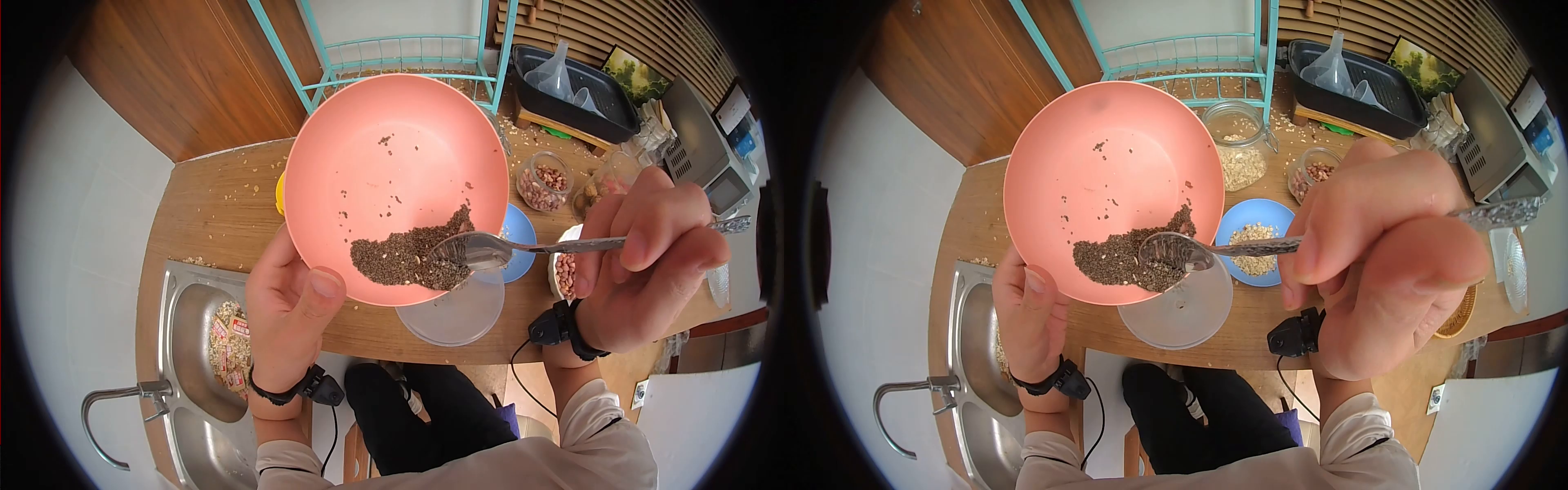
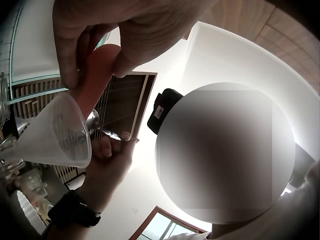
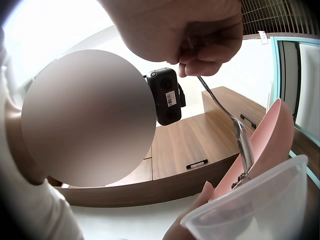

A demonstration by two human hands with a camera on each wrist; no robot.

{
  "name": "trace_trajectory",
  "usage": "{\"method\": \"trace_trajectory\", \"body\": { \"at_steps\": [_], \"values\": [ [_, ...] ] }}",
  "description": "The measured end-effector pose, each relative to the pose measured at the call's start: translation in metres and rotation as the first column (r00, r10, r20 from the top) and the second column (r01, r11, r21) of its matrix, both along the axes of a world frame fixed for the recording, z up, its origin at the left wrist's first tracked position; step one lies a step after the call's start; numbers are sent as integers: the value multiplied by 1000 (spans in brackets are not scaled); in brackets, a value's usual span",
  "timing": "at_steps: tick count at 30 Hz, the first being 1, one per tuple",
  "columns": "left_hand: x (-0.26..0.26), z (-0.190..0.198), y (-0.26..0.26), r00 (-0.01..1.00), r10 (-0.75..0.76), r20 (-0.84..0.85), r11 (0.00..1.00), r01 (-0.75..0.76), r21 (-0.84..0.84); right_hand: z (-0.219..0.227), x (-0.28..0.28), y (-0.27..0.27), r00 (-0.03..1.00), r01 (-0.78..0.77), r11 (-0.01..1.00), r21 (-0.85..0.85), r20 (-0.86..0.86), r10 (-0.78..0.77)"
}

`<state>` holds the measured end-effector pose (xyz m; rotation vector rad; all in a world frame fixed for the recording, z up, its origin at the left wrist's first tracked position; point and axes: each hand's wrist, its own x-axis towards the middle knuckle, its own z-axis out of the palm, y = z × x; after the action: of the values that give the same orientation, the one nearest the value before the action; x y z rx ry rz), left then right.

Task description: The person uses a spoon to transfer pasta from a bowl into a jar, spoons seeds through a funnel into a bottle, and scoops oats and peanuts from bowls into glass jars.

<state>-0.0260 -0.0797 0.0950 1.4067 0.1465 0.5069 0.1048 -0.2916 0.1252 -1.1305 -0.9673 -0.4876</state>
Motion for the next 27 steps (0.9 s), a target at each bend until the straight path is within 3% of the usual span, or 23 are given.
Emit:
{"method": "trace_trajectory", "body": {
  "at_steps": [13,18,27],
  "values": [
    [0,-1,1,998,-21,53,998,17,66,1,-2,3,998,-57,993,103,-19,59],
    [0,-2,1,998,-20,52,998,16,69,0,3,-1,983,-182,981,68,47,179],
    [0,0,0,1000,-3,18,1000,3,-9,1,3,-1,995,-97,989,111,29,95]
  ]
}}
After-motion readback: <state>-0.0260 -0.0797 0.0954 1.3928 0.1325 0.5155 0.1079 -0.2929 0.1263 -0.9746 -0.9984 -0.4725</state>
